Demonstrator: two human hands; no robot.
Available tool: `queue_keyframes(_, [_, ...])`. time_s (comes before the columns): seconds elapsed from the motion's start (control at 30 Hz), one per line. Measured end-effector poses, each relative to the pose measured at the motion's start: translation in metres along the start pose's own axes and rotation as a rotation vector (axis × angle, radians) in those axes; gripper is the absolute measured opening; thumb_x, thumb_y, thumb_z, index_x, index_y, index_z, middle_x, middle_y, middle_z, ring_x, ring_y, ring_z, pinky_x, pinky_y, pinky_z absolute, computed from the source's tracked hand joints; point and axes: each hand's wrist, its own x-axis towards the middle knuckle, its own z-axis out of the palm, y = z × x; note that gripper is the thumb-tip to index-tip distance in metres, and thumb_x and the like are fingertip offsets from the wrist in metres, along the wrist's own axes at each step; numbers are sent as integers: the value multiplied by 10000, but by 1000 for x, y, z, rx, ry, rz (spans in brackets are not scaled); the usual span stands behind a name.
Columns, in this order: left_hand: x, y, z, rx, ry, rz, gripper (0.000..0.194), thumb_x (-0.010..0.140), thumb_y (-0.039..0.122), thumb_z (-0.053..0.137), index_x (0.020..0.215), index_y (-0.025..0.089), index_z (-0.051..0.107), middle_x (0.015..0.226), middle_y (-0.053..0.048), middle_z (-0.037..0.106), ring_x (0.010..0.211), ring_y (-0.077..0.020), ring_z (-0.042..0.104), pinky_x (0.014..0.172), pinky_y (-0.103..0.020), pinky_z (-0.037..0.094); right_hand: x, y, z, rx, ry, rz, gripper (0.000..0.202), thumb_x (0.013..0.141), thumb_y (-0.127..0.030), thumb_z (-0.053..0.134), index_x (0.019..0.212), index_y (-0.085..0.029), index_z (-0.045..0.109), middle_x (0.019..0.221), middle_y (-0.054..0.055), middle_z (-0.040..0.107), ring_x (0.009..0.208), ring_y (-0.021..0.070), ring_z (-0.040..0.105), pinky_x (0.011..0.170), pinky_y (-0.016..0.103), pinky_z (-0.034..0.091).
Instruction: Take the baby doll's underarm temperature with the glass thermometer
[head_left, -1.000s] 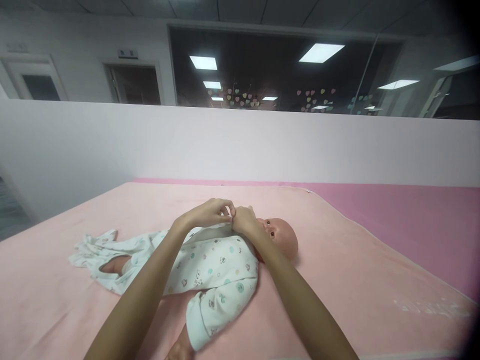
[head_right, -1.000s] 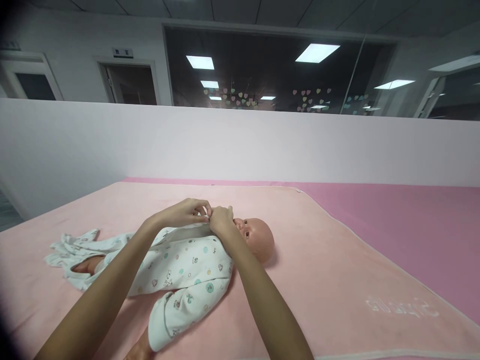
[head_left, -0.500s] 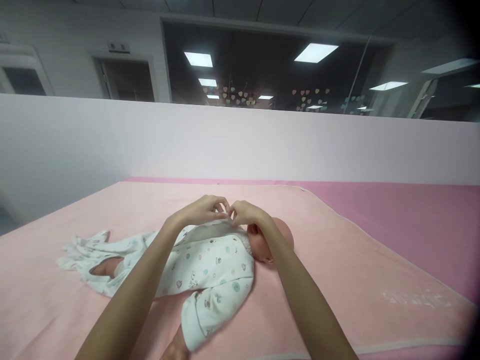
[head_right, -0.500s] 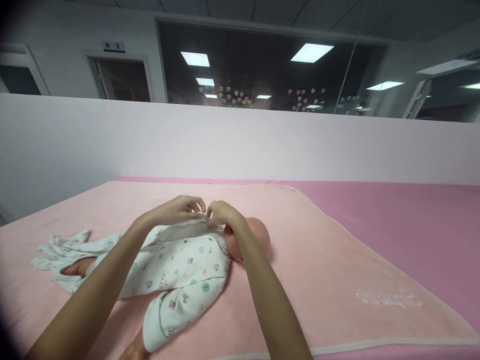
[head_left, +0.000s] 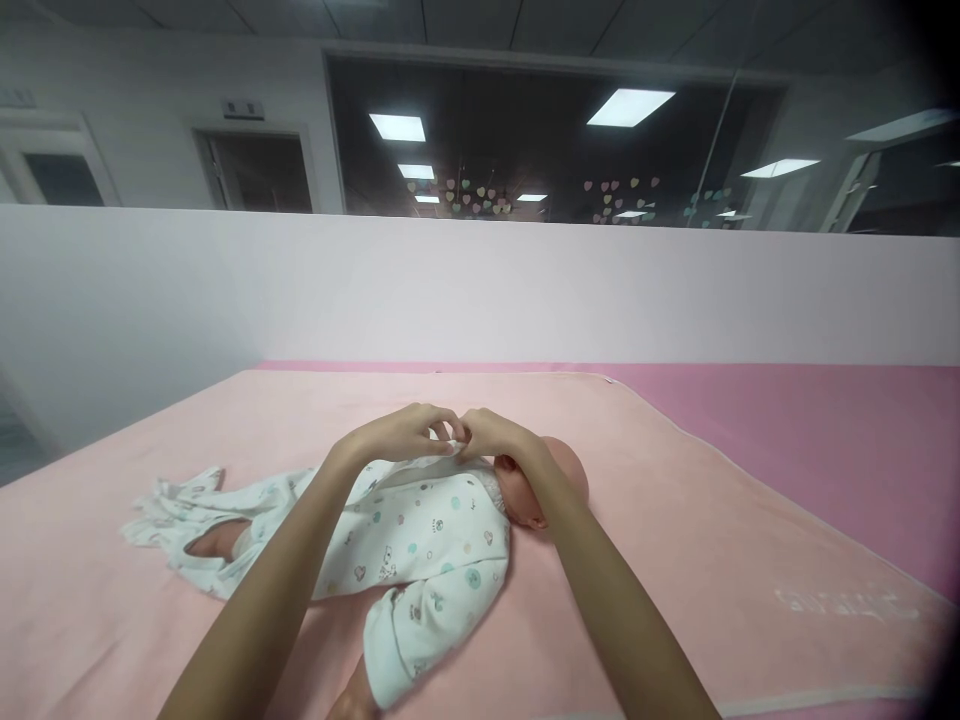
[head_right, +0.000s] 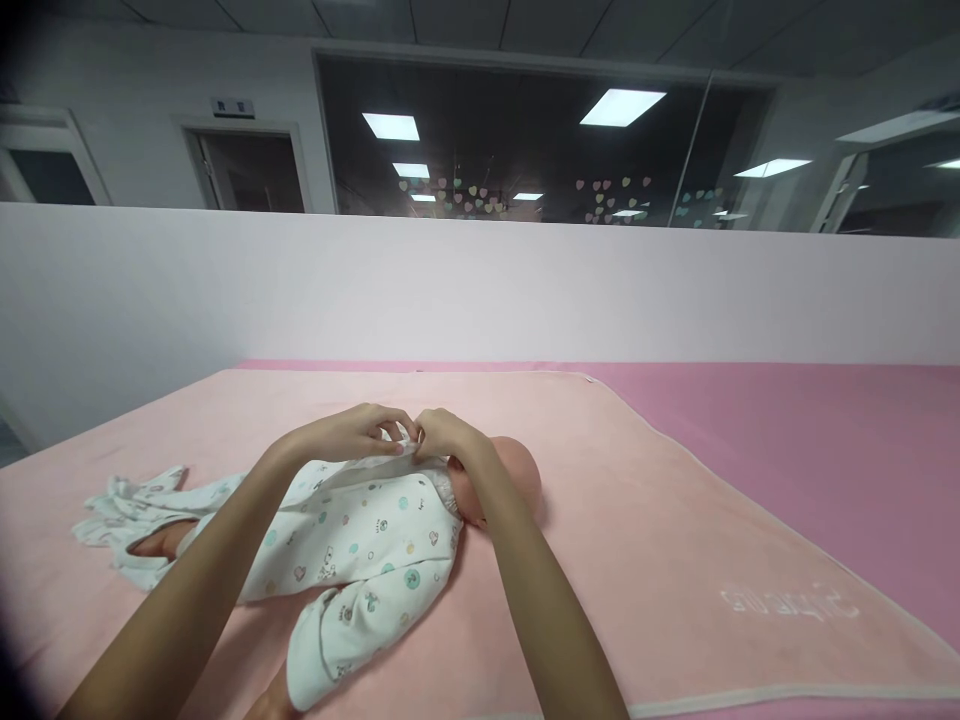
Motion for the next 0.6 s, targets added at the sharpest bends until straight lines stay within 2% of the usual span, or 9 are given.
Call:
queue_keyframes(0.13, [-4, 2, -3, -68, -25, -86, 340, 767, 406, 493, 1057, 238, 547, 1069, -54, 584, 875, -194, 573, 600, -231, 453, -6, -1, -7, 53, -94, -16, 105, 622, -177, 549, 719, -183, 508, 604, -62, 439, 479, 49, 372, 414, 159, 293])
queue_keyframes(0.23, [-5, -4, -5, -91, 34, -143, 367, 776, 429, 466, 1097, 256, 514, 1157, -45, 545, 866, -183, 576, 579, -221, 468, -9, -1, -9, 56, -93, 5, 90, 612, -156, 523, 662, -187, 456, 579, -68, 370, 471, 47, 328, 400, 161, 263])
queue_keyframes(0.33, [-2, -21, -3, -36, 153, -219, 396, 783, 441, 434, 1121, 244, 496, 1227, -58, 500, 811, -171, 588, 564, -228, 469, -9, -1, -7, 36, -56, 38, 116, 601, -140, 516, 630, -189, 415, 577, -69, 305, 477, 47, 276, 402, 167, 231])
queue_keyframes(0.43, [4, -42, 1, 64, 223, -296, 408, 774, 429, 440, 1113, 215, 512, 1188, -84, 528, 758, -168, 598, 590, -249, 463, -10, -1, -7, 0, 1, 81, 117, 609, -141, 522, 623, -185, 414, 591, -64, 291, 504, 52, 249, 423, 173, 218])
queue_keyframes(0.53, [9, -50, 4, 38, 151, -280, 345, 766, 404, 453, 1003, 188, 580, 1038, -78, 605, 773, -177, 599, 627, -258, 462, -10, 0, -7, -43, 55, 144, 106, 624, -151, 526, 627, -184, 425, 600, -61, 283, 522, 57, 235, 436, 180, 211])
queue_keyframes(0.6, [11, -44, 5, -64, 52, -202, 324, 771, 403, 454, 945, 177, 609, 931, -64, 633, 777, -176, 599, 655, -262, 465, -10, 0, -6, -74, 75, 221, 110, 620, -152, 538, 631, -186, 434, 593, -63, 286, 520, 58, 238, 438, 182, 216])
